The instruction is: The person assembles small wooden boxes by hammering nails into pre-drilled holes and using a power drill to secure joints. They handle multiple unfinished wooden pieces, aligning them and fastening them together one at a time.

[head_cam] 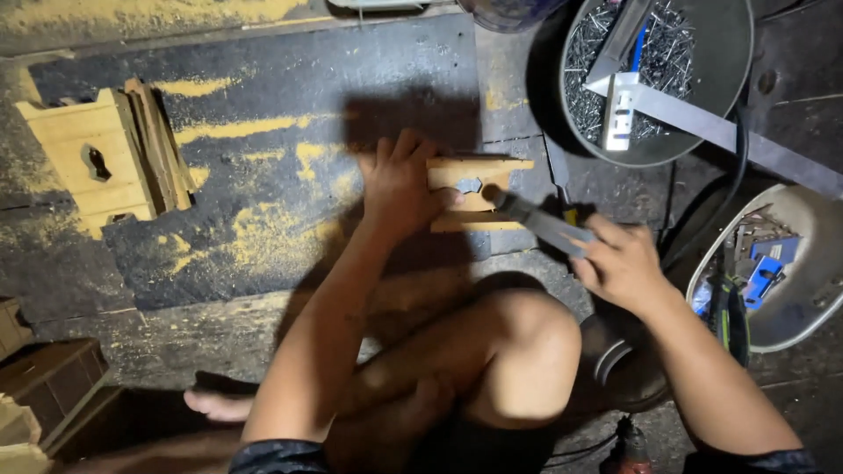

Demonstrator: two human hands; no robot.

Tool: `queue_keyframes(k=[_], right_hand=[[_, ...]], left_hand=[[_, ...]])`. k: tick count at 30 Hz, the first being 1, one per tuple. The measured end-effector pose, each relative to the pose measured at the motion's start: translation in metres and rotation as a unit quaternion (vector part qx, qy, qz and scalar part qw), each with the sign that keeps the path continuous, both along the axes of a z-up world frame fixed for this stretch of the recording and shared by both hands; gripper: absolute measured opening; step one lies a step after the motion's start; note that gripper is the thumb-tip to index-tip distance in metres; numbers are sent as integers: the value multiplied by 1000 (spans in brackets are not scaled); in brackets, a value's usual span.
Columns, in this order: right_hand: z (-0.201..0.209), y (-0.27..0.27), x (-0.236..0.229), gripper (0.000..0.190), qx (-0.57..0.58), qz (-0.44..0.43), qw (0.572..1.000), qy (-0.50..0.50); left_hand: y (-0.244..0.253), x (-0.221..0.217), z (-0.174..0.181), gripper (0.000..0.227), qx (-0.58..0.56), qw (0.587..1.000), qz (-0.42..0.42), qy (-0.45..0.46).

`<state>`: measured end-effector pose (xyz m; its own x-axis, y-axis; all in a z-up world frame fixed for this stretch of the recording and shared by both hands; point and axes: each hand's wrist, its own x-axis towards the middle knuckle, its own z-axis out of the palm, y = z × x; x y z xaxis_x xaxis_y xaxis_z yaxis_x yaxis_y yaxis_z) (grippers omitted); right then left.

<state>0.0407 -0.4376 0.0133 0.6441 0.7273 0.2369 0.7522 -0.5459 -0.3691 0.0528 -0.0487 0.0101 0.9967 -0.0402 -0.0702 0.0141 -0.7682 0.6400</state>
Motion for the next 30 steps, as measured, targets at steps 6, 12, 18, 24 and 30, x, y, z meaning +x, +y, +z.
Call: queue_keyframes(k=[6, 12, 18, 24, 30], right_hand=[[10, 7, 3, 18, -23, -2, 1000, -4], [19, 21, 8, 17, -48, -9, 999, -9], [36, 34, 7, 11, -74, -20, 997, -6], [35, 42, 13, 22, -72, -31, 994, 76], [90, 58, -10, 20, 117, -131, 978, 111]], left_hand=[[1, 5, 10, 58, -10, 999, -5, 46], [3, 6, 2, 59, 3, 996, -11, 85], [1, 8, 20, 60, 32, 985, -13, 166], [0, 14, 10, 66, 128, 969, -39, 208], [4, 7, 14, 62, 34, 999, -14, 24]])
